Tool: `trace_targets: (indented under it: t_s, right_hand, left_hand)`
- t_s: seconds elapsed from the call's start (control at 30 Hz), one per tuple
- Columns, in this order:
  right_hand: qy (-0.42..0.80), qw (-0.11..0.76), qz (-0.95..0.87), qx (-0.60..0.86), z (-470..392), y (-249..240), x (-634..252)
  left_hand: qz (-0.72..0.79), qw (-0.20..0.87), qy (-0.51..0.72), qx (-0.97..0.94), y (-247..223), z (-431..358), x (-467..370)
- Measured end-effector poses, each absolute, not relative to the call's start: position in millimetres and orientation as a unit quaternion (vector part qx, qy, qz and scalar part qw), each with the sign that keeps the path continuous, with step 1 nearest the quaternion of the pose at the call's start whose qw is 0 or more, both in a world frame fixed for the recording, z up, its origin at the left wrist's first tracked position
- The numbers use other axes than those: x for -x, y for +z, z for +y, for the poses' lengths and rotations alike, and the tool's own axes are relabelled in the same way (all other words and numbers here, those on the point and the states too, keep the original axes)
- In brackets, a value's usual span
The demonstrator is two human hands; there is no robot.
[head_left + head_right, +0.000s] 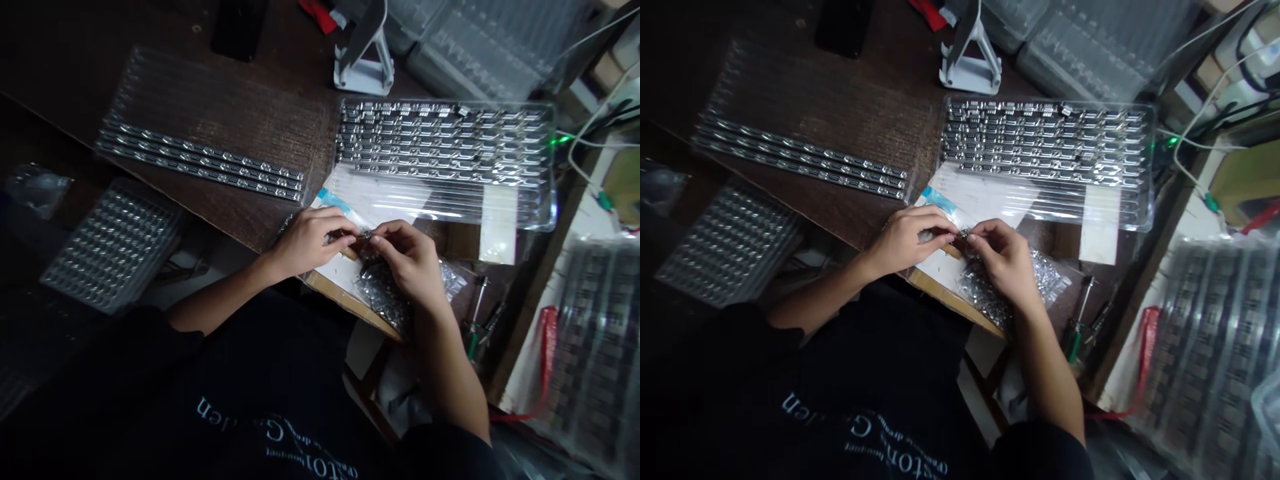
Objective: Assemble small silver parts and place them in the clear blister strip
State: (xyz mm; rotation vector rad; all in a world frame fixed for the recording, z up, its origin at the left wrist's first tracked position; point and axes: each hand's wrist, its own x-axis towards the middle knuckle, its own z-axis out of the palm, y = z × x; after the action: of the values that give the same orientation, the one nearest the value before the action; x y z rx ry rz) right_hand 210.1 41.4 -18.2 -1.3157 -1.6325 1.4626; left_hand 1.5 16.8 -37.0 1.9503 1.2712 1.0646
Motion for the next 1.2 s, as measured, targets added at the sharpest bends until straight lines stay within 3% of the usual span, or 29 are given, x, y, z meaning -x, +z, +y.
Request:
trace_targets:
  t_s: [0.37,0.6,1.2]
  right_hand:
    - [0.477,0.336,-0.664,0.468,37.6,-13.9,-208.4]
    - [0.363,0.231,-0.778,0.458,37.0,-13.3,-210.1]
    - [0.355,0.227,-0.774,0.473,38.3,-9.7,-206.9]
  left_hand:
    - [0.480,0.261,0.418,-0.726,-37.2,16.2,-3.3]
    - [0.528,0.224,0.354,-0.738,-40.2,13.9,-3.1]
    - [0.494,0.266,0.370,-0.741,-30.7,15.4,0.4]
